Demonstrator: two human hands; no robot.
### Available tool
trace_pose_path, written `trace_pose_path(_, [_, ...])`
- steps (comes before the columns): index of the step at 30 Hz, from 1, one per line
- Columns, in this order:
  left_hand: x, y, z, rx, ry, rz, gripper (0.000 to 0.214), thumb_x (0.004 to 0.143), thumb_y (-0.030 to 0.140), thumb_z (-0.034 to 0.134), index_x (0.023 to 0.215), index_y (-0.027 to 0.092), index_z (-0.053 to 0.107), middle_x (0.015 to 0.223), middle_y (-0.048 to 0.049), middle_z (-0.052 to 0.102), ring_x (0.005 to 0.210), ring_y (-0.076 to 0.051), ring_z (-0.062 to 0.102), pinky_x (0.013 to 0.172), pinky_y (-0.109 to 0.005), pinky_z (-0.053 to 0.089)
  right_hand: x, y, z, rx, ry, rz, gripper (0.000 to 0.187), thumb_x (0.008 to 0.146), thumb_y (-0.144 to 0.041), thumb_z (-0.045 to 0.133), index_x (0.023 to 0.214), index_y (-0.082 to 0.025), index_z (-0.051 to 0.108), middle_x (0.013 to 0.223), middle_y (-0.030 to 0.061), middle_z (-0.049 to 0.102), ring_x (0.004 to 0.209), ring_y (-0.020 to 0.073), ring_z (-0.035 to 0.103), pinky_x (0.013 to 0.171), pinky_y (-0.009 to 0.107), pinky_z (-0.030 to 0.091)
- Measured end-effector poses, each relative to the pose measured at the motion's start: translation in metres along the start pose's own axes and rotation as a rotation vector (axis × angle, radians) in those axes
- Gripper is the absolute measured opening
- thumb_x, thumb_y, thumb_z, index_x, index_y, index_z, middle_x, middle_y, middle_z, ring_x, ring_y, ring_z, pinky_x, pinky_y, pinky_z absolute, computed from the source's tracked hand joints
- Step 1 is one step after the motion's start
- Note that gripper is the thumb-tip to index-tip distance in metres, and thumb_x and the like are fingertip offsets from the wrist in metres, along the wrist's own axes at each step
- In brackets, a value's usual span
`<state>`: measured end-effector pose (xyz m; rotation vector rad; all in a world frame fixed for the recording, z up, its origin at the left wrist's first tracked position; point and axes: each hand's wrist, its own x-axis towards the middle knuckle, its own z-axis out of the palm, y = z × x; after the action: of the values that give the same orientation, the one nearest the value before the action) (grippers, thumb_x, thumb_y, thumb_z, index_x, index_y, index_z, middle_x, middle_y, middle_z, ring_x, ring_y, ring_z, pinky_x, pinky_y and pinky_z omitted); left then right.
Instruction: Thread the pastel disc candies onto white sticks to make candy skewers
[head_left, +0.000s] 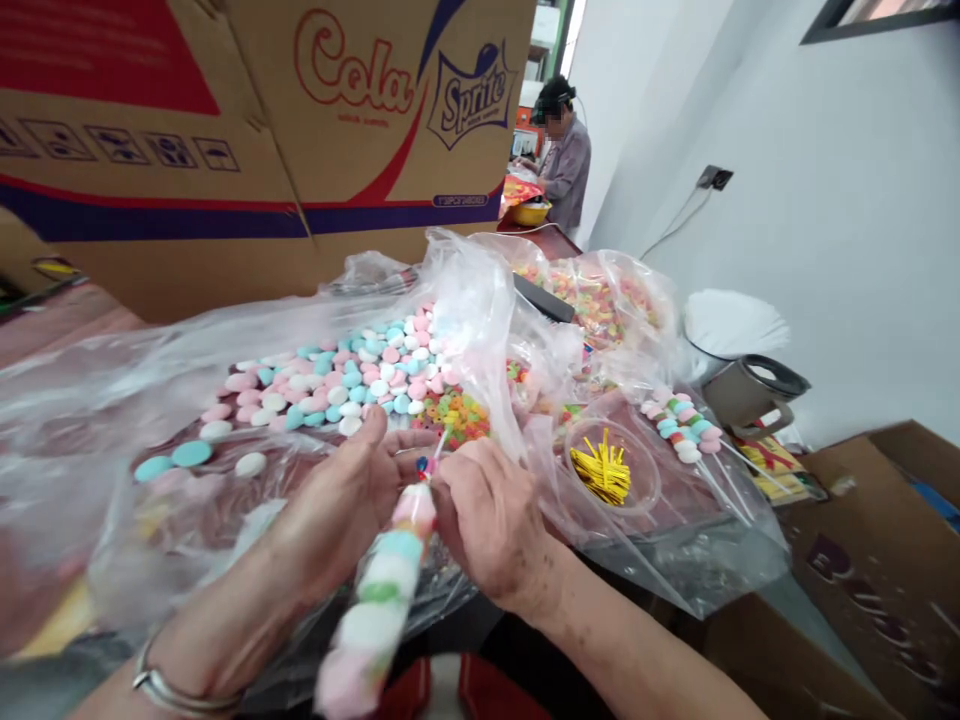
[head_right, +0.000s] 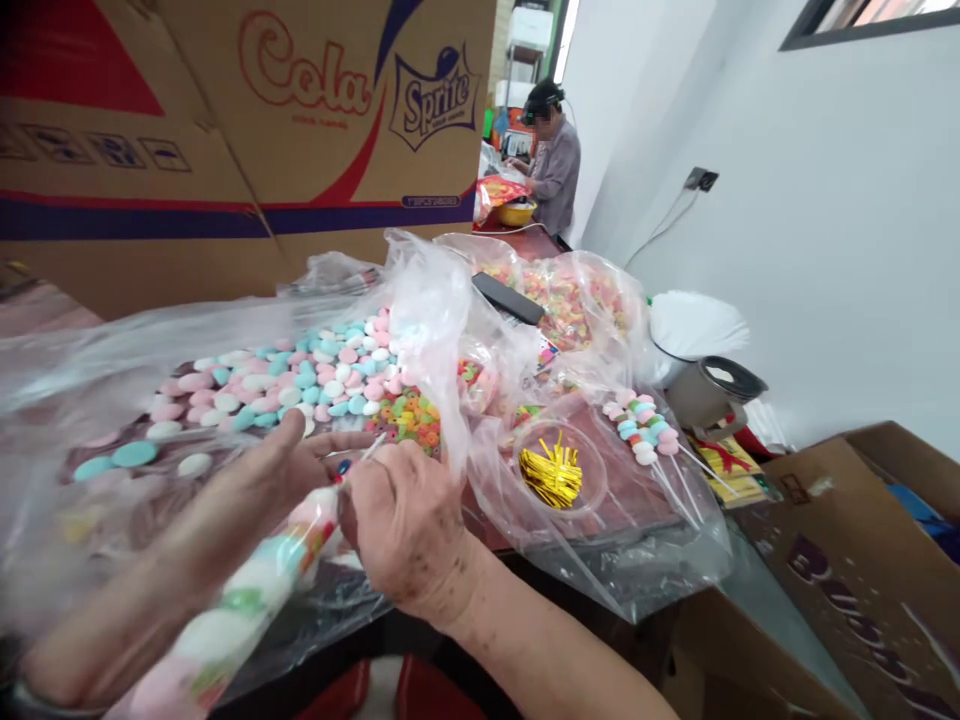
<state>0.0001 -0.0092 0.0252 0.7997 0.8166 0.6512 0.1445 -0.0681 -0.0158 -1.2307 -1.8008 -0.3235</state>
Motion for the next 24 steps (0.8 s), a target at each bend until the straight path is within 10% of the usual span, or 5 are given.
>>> trace_pose_path(10, [-0.036,0.003,-0.007,0.277,0.074,0.734,0.034,0.091,0.050,0.067,0.089,0.020,0.083,0.094,-0.0060,0.077,0.094,-0.021,0.065,0.090,-0.025,0.051,0.011,0.012,0.001,0.057,-0.030,0.096,0.019,0.096,-0.012,0.042,0.085,-0.021,0.055,0.076,0.0037,0.062,0.073,0.0177,0.058,0.068,0.030,0.046])
trace_pose_path(14, [-0.044,-0.001,-0.012,0.206,0.137,0.368,0.045,0.091,0.058,0.062,0.079,0.017,0.076,0.066,-0.0059,0.070,0.058,-0.018,0.060,0.053,-0.025,0.049,0.025,0.001,-0.002,0.092,-0.002,0.080,0.022,0.097,-0.014,0.040,0.083,-0.020,0.055,0.074,0.0043,0.060,0.072,0.0182,0.055,0.066,0.031,0.045])
trace_pose_path(18, [-0.043,0.002,-0.011,-0.067,-0.028,-0.086,0.054,0.095,0.060,0.052,0.072,0.015,0.071,0.061,-0.0081,0.069,0.056,-0.021,0.065,0.055,-0.030,0.055,0.023,-0.023,0.002,0.129,-0.044,-0.015,0.023,0.097,-0.013,0.041,0.081,-0.021,0.055,0.074,0.0052,0.060,0.073,0.0197,0.054,0.068,0.033,0.045])
trace_pose_path(21, [-0.046,0.004,-0.013,-0.197,0.002,0.060,0.046,0.089,0.059,0.063,0.078,0.016,0.074,0.070,-0.0066,0.073,0.065,-0.021,0.069,0.062,-0.029,0.059,0.011,-0.041,0.008,0.178,-0.078,-0.040,0.023,0.095,-0.012,0.042,0.078,-0.021,0.055,0.071,0.0048,0.058,0.070,0.0194,0.054,0.067,0.033,0.045])
trace_pose_path(24, [-0.057,-0.002,-0.019,-0.087,0.100,0.422,0.043,0.072,0.050,0.086,0.101,0.020,0.077,0.089,-0.0061,0.078,0.089,-0.026,0.073,0.081,-0.032,0.061,0.003,-0.055,0.014,0.481,-0.164,0.272,0.020,0.096,-0.016,0.044,0.080,-0.021,0.055,0.070,0.0017,0.060,0.066,0.0158,0.056,0.063,0.028,0.046])
